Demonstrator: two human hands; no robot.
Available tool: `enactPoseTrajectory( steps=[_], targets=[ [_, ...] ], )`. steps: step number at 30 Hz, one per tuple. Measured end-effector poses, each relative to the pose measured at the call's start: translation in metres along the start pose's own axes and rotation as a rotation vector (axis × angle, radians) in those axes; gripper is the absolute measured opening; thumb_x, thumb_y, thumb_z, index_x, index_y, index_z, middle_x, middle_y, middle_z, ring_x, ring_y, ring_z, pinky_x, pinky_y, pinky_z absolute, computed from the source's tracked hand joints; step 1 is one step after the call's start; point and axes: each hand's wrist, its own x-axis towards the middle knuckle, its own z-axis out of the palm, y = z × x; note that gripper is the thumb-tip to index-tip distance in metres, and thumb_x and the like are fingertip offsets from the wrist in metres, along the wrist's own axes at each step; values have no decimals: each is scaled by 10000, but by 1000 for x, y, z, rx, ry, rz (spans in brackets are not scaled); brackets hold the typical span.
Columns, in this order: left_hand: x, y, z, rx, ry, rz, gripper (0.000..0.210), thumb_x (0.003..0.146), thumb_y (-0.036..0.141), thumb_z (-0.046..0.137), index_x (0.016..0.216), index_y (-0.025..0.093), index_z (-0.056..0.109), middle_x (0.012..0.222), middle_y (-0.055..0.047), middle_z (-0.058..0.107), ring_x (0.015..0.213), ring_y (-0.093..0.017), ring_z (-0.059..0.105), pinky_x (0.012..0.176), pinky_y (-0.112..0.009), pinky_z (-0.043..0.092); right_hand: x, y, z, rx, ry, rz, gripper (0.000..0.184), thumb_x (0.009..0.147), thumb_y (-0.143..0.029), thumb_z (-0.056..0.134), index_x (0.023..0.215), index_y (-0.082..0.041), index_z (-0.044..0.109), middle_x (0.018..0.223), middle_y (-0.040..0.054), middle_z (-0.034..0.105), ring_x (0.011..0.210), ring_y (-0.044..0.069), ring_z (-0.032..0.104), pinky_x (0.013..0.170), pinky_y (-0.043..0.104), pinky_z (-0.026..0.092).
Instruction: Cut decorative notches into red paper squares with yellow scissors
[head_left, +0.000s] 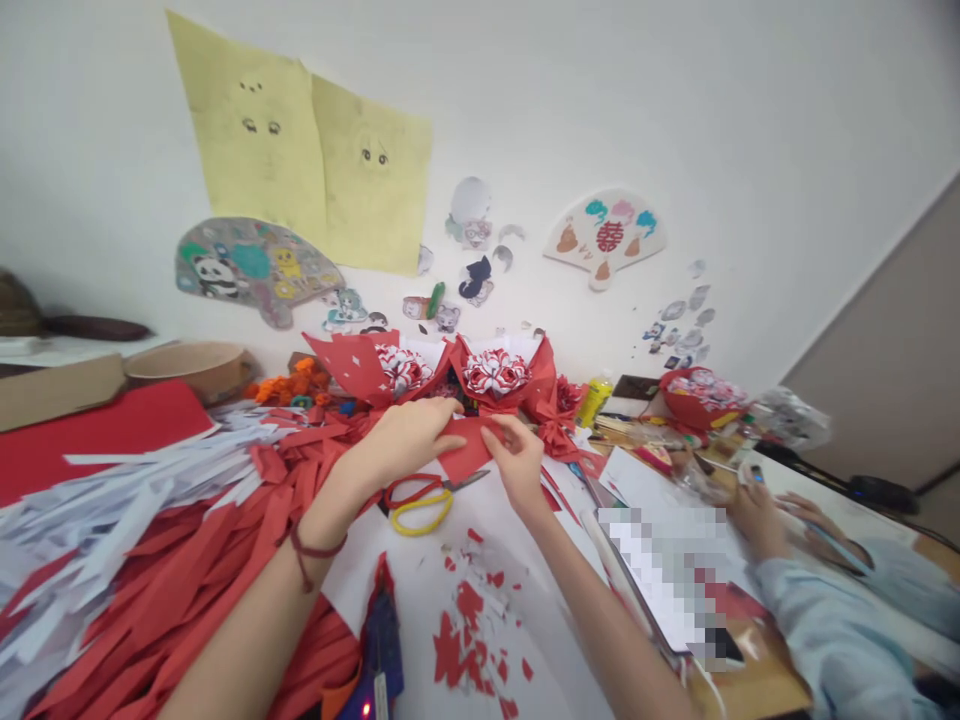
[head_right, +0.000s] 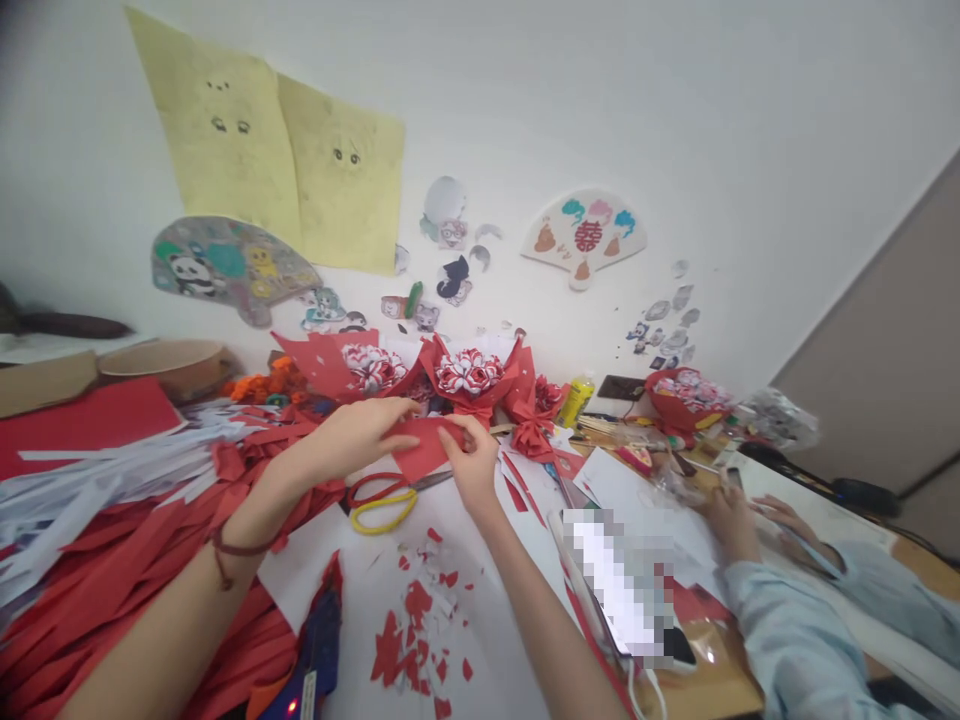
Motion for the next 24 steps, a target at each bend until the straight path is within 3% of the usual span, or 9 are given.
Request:
enactPoseTrajectory(
  steps=[4,8,12,16,19,22,24],
  targets=[
    [-3,9,-15,-31,210,-96,284,920,399,409,888,206,615,807,-55,684,761,-199,621,616,-262,373,20,-51,20,159,-65,26,336,726,-369,738,1008,-205,660,1045,52,702,985,203,659,887,339,527],
    [-8,7,-28,-198,448,-102,282,897,380,453,739,172,562,644,5,578,624,-129,510,589,-233,341,36,-86,21,368,-256,248,448,690,-362,780,1088,-200,652,1037,54,721,886,206,693,795,346,563],
    [-7,3,-28,-350,494,-50,308,882,393,477,735,148,593,657,10,590,614,-114,492,582,-224,349,39,-92,16,333,-285,223,355,683,-387,784,923,-134,722,907,68,747,787,209,699,752,349,568],
    [-6,0,-26,-450,500,-68,307,870,418,503,859,145,642,773,-23,666,694,-136,564,643,-228,404,40,-91,10,302,-275,194,345,664,-368,797,909,-132,738,885,63,753,766,208,697,741,353,569],
    [-12,1,-33,-445,420,-72,305,885,415,475,878,163,647,769,-22,684,675,-134,586,650,-227,414,44,-95,-3,277,-162,191,365,657,-371,801,919,-126,734,923,73,750,794,211,695,735,339,569],
    [-20,4,-41,-231,189,-62,282,889,403,456,852,219,666,739,-1,696,661,-141,594,609,-227,380,49,-99,-19,243,-16,133,367,694,-400,773,946,-138,721,915,68,744,725,179,675,625,279,548],
    [-22,6,-40,-74,18,-69,276,882,399,454,842,247,680,759,-7,712,688,-158,613,596,-236,364,52,-99,-29,214,43,99,331,726,-421,741,916,-151,715,793,42,731,575,134,612,495,237,478]
  ],
)
